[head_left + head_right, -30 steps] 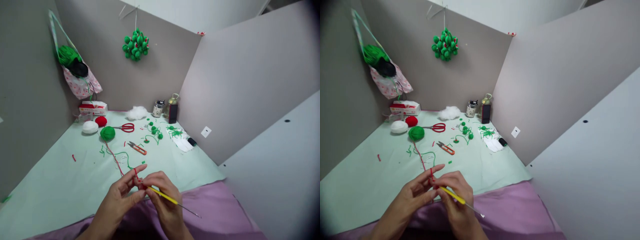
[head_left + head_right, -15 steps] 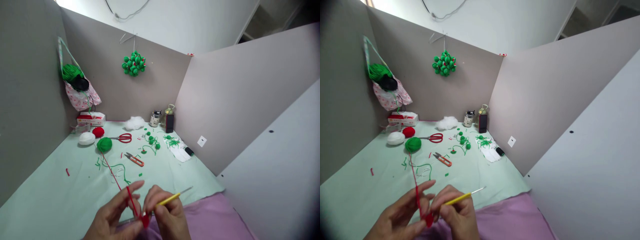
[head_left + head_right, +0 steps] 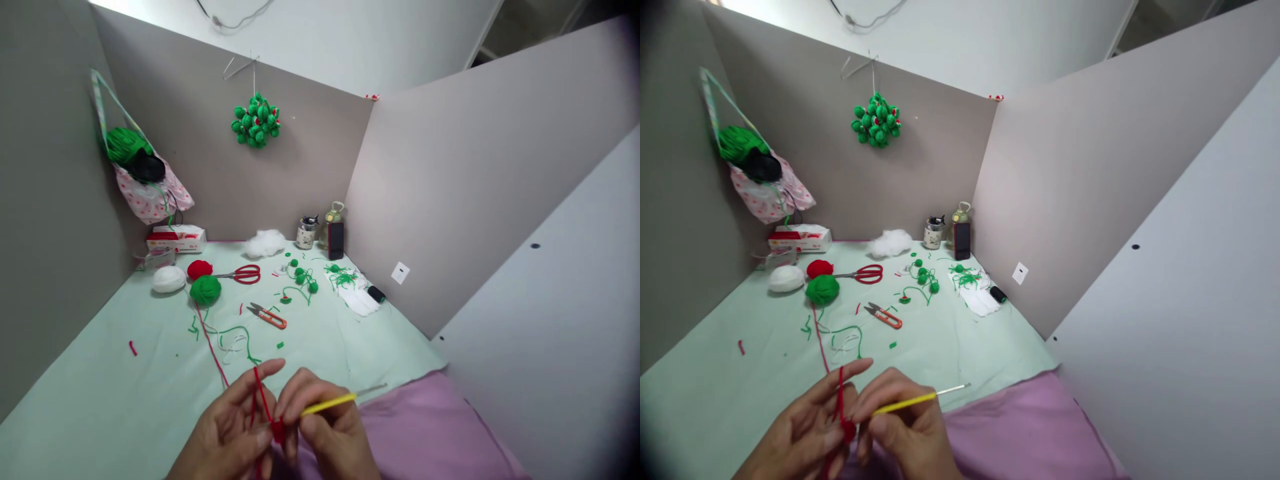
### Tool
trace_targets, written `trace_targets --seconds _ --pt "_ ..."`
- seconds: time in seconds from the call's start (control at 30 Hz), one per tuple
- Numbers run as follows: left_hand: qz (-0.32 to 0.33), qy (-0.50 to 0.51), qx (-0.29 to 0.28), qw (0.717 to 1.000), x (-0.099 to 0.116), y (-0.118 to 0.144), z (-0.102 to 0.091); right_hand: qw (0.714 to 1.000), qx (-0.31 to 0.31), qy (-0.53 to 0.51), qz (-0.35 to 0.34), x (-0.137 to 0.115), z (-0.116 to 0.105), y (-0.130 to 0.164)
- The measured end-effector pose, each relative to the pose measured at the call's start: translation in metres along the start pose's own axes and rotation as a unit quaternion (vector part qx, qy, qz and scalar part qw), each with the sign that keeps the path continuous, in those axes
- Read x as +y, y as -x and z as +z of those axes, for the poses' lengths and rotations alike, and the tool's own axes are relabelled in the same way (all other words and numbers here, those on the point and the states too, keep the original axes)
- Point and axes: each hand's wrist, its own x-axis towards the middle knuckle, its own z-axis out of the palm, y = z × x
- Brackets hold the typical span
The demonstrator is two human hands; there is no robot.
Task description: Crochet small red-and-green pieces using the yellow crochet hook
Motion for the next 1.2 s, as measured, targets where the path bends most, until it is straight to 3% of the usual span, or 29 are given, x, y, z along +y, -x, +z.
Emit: trace_targets --seconds 0.13,0.2,0.27,0.33,0.37,0.4,0.43,0.47,0.53,0.57,0.67,0.83,0.93,1.07,1.2 --pt "0.030 -0.009 0.023 0.999 -0.007 -0.010 -0.006 0.992 0.039 0.108 -0.042 0.009 -0.002 -0.001" --pt "0.072 -0.014 0.073 0.995 -0.011 -0.013 -0.006 0.961 0.050 0.248 -0.113 0.014 -0.002 -0.001" --pt "0.102 -0.022 0.115 0.988 -0.012 -0.014 -0.005 0.882 0.071 0.409 -0.223 0.022 -0.003 -0.001" --pt "0.088 -0.008 0.115 0.989 -0.011 -0.013 -0.002 0.778 0.109 0.529 -0.321 0.029 -0.005 -0.001" --pt "0.066 0.009 0.098 0.993 -0.009 -0.012 -0.001 0.743 0.108 0.552 -0.362 0.031 -0.006 -0.001" --pt "0.036 0.030 0.077 0.996 -0.006 -0.011 0.000 0.740 0.090 0.561 -0.361 0.032 -0.006 -0.001" --pt "-0.002 0.048 0.052 0.998 -0.003 -0.009 0.002 0.760 0.090 0.538 -0.354 0.030 -0.005 -0.002" --pt "-0.028 0.068 0.030 0.997 0.000 -0.009 0.003 0.799 0.107 0.495 -0.324 0.027 -0.004 -0.002" --pt "-0.044 0.101 0.016 0.994 0.006 -0.008 0.003 0.891 0.106 0.385 -0.217 0.019 -0.002 -0.004" --pt "-0.047 0.109 0.013 0.993 0.008 -0.008 0.003 0.922 0.116 0.331 -0.166 0.016 -0.001 -0.006" --pt "-0.040 0.118 0.004 0.992 0.012 -0.009 0.001 0.967 0.141 0.200 -0.076 0.012 -0.003 -0.010" --pt "-0.043 0.112 -0.006 0.993 0.012 -0.010 -0.001 0.982 0.157 0.108 -0.006 0.017 -0.008 -0.013" --pt "-0.035 0.105 0.000 0.994 0.009 -0.011 0.000 0.975 0.144 0.163 -0.040 0.016 -0.006 -0.012" --pt "0.015 0.065 0.045 0.997 0.003 -0.012 0.003 0.938 0.145 0.288 -0.130 0.016 0.001 -0.005" --pt "0.086 -0.001 0.087 0.993 0.002 -0.009 0.004 0.933 0.155 0.298 -0.129 0.018 0.002 -0.001"
